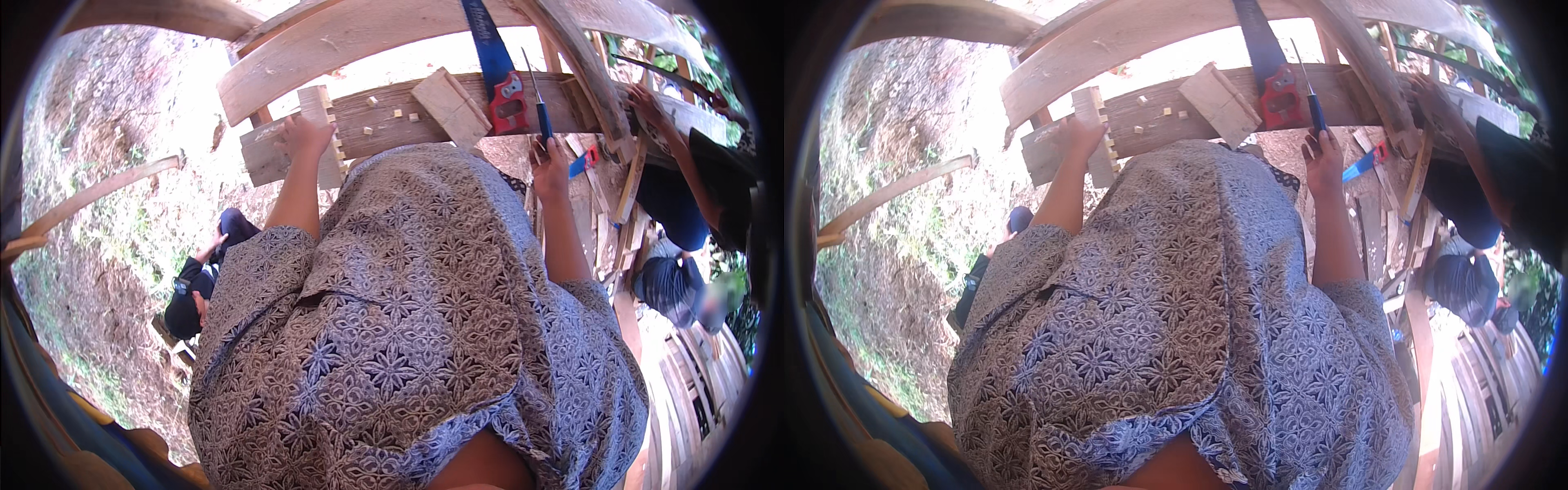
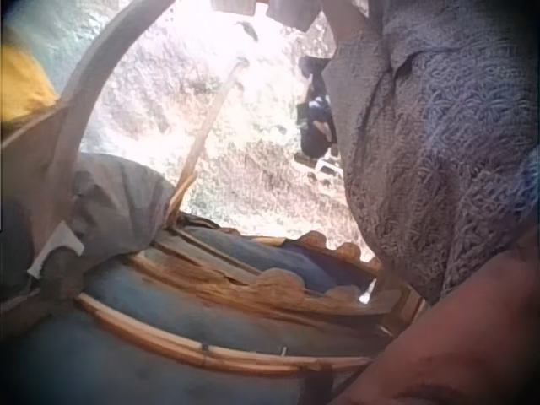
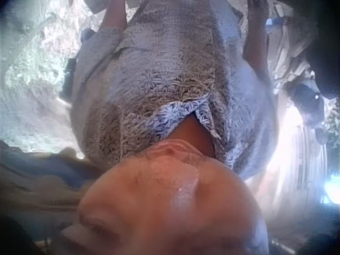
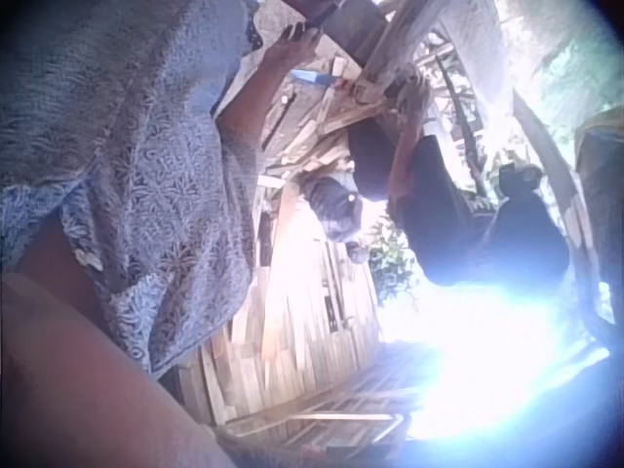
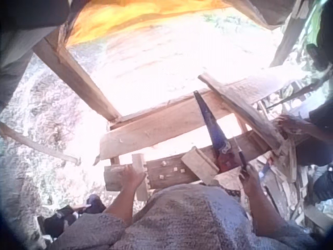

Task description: The person uses a hand saw and a chisel to cut and shape small wooden pieces on a workbench. They repeatedly saw along marked lines, then chisel out the cut sections to refine the shape of the wood.

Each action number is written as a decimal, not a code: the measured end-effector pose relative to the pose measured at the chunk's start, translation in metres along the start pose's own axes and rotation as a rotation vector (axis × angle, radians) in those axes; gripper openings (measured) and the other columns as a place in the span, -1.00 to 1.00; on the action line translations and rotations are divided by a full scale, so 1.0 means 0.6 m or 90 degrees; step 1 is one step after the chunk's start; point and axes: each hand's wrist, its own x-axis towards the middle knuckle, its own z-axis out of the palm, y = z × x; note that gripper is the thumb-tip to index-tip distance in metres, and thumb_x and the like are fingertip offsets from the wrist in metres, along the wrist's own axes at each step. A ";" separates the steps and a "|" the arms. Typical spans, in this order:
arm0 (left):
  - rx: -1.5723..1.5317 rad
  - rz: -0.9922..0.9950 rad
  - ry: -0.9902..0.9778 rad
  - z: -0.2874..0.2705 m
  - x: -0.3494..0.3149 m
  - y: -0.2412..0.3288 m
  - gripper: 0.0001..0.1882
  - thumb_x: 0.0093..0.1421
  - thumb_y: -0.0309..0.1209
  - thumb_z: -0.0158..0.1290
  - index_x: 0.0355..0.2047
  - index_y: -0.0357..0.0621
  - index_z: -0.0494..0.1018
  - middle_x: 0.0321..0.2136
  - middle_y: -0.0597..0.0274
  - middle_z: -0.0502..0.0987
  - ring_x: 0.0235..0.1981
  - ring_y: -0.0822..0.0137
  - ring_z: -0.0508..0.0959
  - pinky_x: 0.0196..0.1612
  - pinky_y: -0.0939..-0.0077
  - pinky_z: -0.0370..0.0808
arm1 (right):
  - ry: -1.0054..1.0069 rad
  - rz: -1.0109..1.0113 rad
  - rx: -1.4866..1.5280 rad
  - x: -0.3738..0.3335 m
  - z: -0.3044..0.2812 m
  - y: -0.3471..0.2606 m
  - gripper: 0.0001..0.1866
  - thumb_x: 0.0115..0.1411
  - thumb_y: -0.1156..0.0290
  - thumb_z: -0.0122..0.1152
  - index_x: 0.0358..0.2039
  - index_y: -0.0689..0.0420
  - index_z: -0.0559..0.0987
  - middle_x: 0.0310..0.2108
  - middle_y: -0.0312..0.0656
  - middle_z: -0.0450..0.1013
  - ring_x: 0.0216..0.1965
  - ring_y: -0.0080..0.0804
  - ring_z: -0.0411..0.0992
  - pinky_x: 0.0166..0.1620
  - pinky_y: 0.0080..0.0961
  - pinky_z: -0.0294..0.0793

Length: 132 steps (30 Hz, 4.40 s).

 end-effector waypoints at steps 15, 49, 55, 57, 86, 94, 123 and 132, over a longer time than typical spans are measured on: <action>-0.812 0.044 0.183 0.021 -0.018 0.002 -0.20 0.08 -0.23 0.41 0.19 -0.32 0.24 0.10 -0.13 0.44 0.04 0.10 0.56 0.14 0.16 0.54 | 0.087 0.030 -0.202 0.071 -0.074 0.022 -0.59 0.30 0.32 0.39 0.11 0.07 0.51 -0.19 -0.36 0.55 -0.25 -0.54 0.53 -0.15 -0.51 0.52; -1.622 -0.264 0.025 0.015 -0.128 0.175 -0.57 0.49 -0.18 0.00 0.21 -0.17 0.32 0.02 0.07 0.51 0.02 0.18 0.56 0.13 0.27 0.61 | -0.549 -0.001 -0.865 0.049 0.414 0.007 -0.52 0.43 0.05 0.18 0.11 0.18 0.60 -0.21 -0.20 0.58 -0.22 -0.53 0.54 -0.12 -0.52 0.56; -1.710 -0.212 0.044 0.023 -0.151 0.233 -0.54 0.46 -0.17 0.05 0.21 -0.18 0.31 -0.03 0.17 0.55 -0.04 0.30 0.61 0.17 0.39 0.60 | -0.489 0.207 -0.783 0.093 0.488 0.084 -0.37 0.41 -0.12 0.14 0.15 0.23 0.53 -0.03 -0.14 0.57 -0.09 -0.47 0.53 -0.04 -0.50 0.57; -1.684 -0.197 -0.005 0.030 -0.165 0.246 -0.55 0.46 -0.17 0.06 0.24 -0.09 0.30 0.08 0.18 0.50 -0.04 0.27 0.60 0.11 0.28 0.64 | -0.492 0.244 -0.648 0.100 0.488 0.098 -0.42 0.39 -0.03 0.22 0.16 0.23 0.49 0.00 -0.15 0.54 0.01 -0.41 0.51 0.07 -0.48 0.55; -0.380 0.201 0.258 0.049 -0.291 0.254 -0.48 0.07 -0.28 0.28 0.04 -0.07 0.45 0.12 0.06 0.42 0.12 -0.02 0.42 0.13 0.03 0.38 | -0.271 0.127 -0.536 0.128 0.403 0.087 -0.69 0.35 0.22 0.35 -0.10 0.22 0.61 -0.24 -0.28 0.59 -0.27 -0.58 0.53 -0.20 -0.63 0.53; -0.336 0.245 0.248 0.040 -0.312 0.280 -0.29 0.01 -0.22 0.31 0.19 -0.03 0.35 0.24 0.06 0.32 0.20 -0.01 0.32 0.18 -0.02 0.26 | -0.269 0.095 -0.544 0.142 0.408 0.056 -0.65 0.32 0.21 0.38 -0.10 0.25 0.64 -0.33 -0.28 0.57 -0.34 -0.56 0.49 -0.28 -0.60 0.48; -0.144 0.219 0.199 0.094 -0.274 0.300 0.12 0.07 -0.03 0.31 0.53 0.07 -0.06 0.50 0.01 -0.10 0.34 -0.11 0.20 0.29 -0.33 0.16 | -0.303 0.132 -0.589 0.166 0.405 0.079 -0.60 0.29 0.15 0.39 -0.08 0.24 0.68 -0.21 -0.22 0.61 -0.15 -0.48 0.56 -0.27 -0.52 0.46; -0.003 0.272 0.086 0.083 -0.234 0.262 0.09 0.16 0.03 0.24 0.53 -0.06 -0.10 0.50 -0.10 -0.08 0.37 -0.19 0.19 0.31 -0.33 0.16 | -0.356 -0.105 -0.641 0.096 0.284 -0.018 -0.70 0.41 0.30 0.12 -0.04 0.23 0.65 -0.28 -0.23 0.65 -0.29 -0.54 0.60 -0.31 -0.54 0.61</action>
